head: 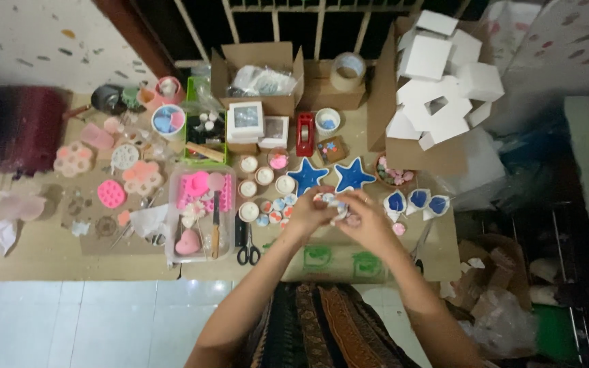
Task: The person wraps small floral-shaped and circular objects in clear plastic using a roll of wrap and shears to cut the material.
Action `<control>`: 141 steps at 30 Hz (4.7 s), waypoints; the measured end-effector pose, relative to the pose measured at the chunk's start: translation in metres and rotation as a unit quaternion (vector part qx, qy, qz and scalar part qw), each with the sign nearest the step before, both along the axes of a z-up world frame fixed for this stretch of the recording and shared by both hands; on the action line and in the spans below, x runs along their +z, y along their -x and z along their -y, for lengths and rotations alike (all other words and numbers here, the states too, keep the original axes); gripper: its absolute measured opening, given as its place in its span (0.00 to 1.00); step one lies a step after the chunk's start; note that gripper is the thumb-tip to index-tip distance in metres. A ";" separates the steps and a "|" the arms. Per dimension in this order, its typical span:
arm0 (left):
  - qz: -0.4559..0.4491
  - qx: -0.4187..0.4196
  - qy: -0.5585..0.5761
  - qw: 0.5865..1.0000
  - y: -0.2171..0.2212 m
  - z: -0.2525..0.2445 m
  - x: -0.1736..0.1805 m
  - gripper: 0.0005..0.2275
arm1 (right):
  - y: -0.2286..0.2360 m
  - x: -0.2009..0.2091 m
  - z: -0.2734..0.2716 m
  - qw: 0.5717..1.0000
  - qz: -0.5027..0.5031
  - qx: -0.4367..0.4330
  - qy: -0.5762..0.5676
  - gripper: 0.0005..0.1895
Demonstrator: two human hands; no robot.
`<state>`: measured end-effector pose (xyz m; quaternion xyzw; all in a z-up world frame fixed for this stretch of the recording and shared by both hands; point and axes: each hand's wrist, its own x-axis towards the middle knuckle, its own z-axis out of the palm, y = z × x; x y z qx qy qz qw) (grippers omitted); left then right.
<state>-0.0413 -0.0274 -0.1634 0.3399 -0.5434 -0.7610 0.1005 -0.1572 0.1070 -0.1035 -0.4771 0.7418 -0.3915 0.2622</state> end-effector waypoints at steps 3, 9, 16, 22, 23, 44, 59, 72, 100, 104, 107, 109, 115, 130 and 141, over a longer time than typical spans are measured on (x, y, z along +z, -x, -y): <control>-0.029 0.041 -0.122 0.991 0.000 0.014 -0.005 0.23 | 0.034 -0.026 0.014 0.996 -0.037 -0.013 0.077 0.26; -0.047 0.156 -0.130 0.978 -0.070 0.024 -0.038 0.19 | 0.030 -0.193 0.013 0.976 -0.155 -0.053 -0.145 0.24; 0.057 0.367 -0.122 0.920 -0.177 0.007 -0.114 0.14 | 0.003 -0.223 0.032 0.955 -0.253 -0.041 -0.148 0.26; 0.165 0.342 0.049 0.924 -0.206 -0.040 -0.144 0.12 | 0.037 -0.275 0.001 0.981 -0.132 -0.082 -0.116 0.07; 0.205 0.317 0.140 0.915 -0.207 -0.046 -0.148 0.13 | 0.046 -0.266 -0.011 0.985 -0.109 -0.101 -0.089 0.08; 0.247 0.266 0.377 0.852 -0.171 -0.088 -0.136 0.19 | 0.071 -0.261 -0.077 0.972 0.053 0.099 -0.208 0.09; 0.166 -0.160 0.416 0.880 -0.019 -0.099 -0.159 0.15 | 0.057 -0.228 -0.092 0.990 0.106 -0.037 -0.088 0.07; 0.054 -0.097 0.283 0.953 0.030 -0.102 -0.212 0.07 | 0.105 -0.285 -0.124 0.964 0.194 0.023 -0.180 0.14; -0.113 -0.301 0.442 0.837 0.032 -0.102 -0.112 0.28 | 0.015 -0.117 -0.125 0.975 -0.180 -0.079 -0.102 0.07; -0.052 -0.311 0.393 0.864 0.038 -0.123 -0.143 0.12 | 0.023 -0.101 -0.118 0.973 -0.063 -0.133 -0.175 0.08; -0.095 -0.278 0.394 0.871 0.038 -0.127 -0.146 0.08 | 0.039 -0.095 -0.077 0.981 -0.043 -0.123 -0.145 0.10; -0.143 -0.251 0.411 0.865 0.036 -0.133 -0.145 0.05 | 0.043 -0.112 -0.034 0.990 -0.098 -0.095 -0.037 0.12; -0.112 -0.187 0.426 0.878 0.026 -0.131 -0.133 0.13 | 0.048 -0.207 0.082 0.974 -0.187 0.090 -0.090 0.26; -0.155 -0.162 0.429 0.875 0.015 -0.116 -0.089 0.11 | 0.045 -0.241 0.113 0.895 -0.306 0.261 -0.194 0.25; -0.014 -0.308 0.506 0.806 0.044 -0.106 -0.102 0.06 | 0.086 -0.181 -0.037 0.927 0.320 -0.186 -0.059 0.18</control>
